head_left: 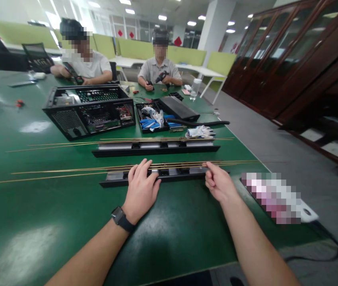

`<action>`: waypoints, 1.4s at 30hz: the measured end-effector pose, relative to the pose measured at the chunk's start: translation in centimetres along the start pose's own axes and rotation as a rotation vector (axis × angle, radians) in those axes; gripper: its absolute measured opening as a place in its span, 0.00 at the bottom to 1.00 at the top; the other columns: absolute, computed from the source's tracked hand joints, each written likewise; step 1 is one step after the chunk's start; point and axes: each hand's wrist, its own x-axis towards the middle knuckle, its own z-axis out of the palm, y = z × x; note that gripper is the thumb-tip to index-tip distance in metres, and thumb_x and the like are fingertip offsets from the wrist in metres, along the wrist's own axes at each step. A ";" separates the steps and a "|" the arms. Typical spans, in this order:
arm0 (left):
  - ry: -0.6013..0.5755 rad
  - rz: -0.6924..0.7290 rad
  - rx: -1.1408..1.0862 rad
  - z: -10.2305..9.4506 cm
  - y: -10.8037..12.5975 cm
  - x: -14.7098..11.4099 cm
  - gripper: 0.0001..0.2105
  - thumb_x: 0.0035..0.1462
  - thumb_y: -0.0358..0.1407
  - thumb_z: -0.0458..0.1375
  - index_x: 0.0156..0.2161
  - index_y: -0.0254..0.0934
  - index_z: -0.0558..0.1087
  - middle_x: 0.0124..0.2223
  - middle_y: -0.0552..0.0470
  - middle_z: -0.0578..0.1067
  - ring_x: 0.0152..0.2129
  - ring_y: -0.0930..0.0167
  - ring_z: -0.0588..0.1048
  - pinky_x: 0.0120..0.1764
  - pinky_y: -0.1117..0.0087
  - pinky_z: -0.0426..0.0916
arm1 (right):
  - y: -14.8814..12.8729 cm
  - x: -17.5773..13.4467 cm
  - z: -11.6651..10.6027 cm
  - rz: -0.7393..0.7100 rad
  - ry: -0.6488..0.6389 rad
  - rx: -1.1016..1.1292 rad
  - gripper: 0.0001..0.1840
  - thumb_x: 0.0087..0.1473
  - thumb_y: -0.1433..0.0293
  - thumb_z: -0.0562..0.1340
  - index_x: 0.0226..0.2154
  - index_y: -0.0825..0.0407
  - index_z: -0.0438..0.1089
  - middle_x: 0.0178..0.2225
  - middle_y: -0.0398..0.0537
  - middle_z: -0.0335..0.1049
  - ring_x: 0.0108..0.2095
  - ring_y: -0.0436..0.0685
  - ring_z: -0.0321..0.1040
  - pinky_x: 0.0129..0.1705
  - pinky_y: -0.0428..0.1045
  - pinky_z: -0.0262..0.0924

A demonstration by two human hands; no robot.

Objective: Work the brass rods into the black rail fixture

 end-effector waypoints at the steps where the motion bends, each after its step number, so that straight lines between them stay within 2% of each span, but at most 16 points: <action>1: 0.004 0.004 0.002 0.0 0.0 0.0 0.09 0.66 0.36 0.57 0.44 0.40 0.79 0.63 0.39 0.70 0.66 0.55 0.63 0.65 0.47 0.57 | 0.0 0.0 0.0 0.012 -0.020 -0.001 0.12 0.54 0.63 0.71 0.33 0.53 0.71 0.14 0.34 0.59 0.09 0.42 0.45 0.08 0.39 0.38; 4: 0.010 0.011 0.007 0.1 -0.1 0.1 0.09 0.66 0.36 0.57 0.44 0.40 0.80 0.63 0.39 0.70 0.65 0.54 0.64 0.65 0.46 0.57 | 0.1 0.0 0.1 0.038 -0.063 0.006 0.12 0.54 0.63 0.70 0.34 0.53 0.71 0.14 0.33 0.58 0.10 0.42 0.44 0.09 0.39 0.38; 13: 0.029 0.040 0.010 0.2 -0.3 0.0 0.08 0.65 0.36 0.58 0.43 0.40 0.80 0.62 0.38 0.70 0.65 0.53 0.64 0.64 0.45 0.58 | 0.4 0.2 -0.1 0.029 -0.052 -0.001 0.12 0.54 0.63 0.70 0.32 0.52 0.70 0.13 0.34 0.58 0.09 0.43 0.44 0.09 0.40 0.37; 19: 0.034 0.044 0.014 0.2 -0.2 0.0 0.08 0.64 0.35 0.57 0.43 0.40 0.79 0.62 0.38 0.71 0.64 0.52 0.65 0.63 0.45 0.58 | 0.3 0.0 0.2 -0.001 0.016 0.034 0.11 0.55 0.62 0.69 0.31 0.51 0.69 0.13 0.33 0.57 0.09 0.43 0.43 0.09 0.40 0.37; 25: 0.026 0.039 0.011 0.2 -0.2 0.0 0.08 0.64 0.36 0.57 0.43 0.40 0.79 0.63 0.39 0.70 0.65 0.53 0.64 0.64 0.46 0.57 | 0.7 -0.1 0.3 0.036 -0.125 0.005 0.15 0.53 0.61 0.72 0.33 0.51 0.68 0.14 0.34 0.60 0.09 0.43 0.45 0.09 0.40 0.37; 30: 0.023 0.037 0.019 0.2 -0.2 0.0 0.08 0.65 0.36 0.57 0.42 0.40 0.79 0.63 0.39 0.70 0.65 0.53 0.64 0.64 0.46 0.57 | 0.5 0.0 0.4 0.012 -0.007 0.080 0.12 0.55 0.62 0.69 0.32 0.51 0.68 0.13 0.32 0.57 0.09 0.43 0.44 0.08 0.40 0.37; 35: 0.024 0.036 0.022 0.2 -0.2 0.0 0.08 0.65 0.36 0.57 0.42 0.40 0.79 0.62 0.39 0.70 0.65 0.53 0.64 0.64 0.46 0.57 | 0.7 -0.2 0.6 0.019 -0.104 0.012 0.15 0.52 0.61 0.72 0.35 0.51 0.70 0.14 0.32 0.58 0.09 0.43 0.44 0.09 0.39 0.37; 40: 0.020 0.042 0.029 0.3 -0.2 0.0 0.08 0.65 0.37 0.57 0.43 0.40 0.79 0.63 0.39 0.70 0.65 0.54 0.63 0.64 0.46 0.57 | 0.9 -0.1 0.5 0.002 -0.042 0.044 0.14 0.54 0.60 0.70 0.33 0.51 0.69 0.13 0.33 0.58 0.09 0.43 0.44 0.09 0.40 0.38; 42: 0.020 0.042 0.027 0.3 -0.2 0.0 0.08 0.65 0.37 0.57 0.43 0.40 0.79 0.63 0.39 0.70 0.65 0.54 0.63 0.64 0.46 0.57 | 0.8 -0.1 0.5 -0.002 -0.056 0.041 0.14 0.53 0.61 0.71 0.34 0.51 0.70 0.14 0.32 0.58 0.09 0.43 0.44 0.09 0.40 0.37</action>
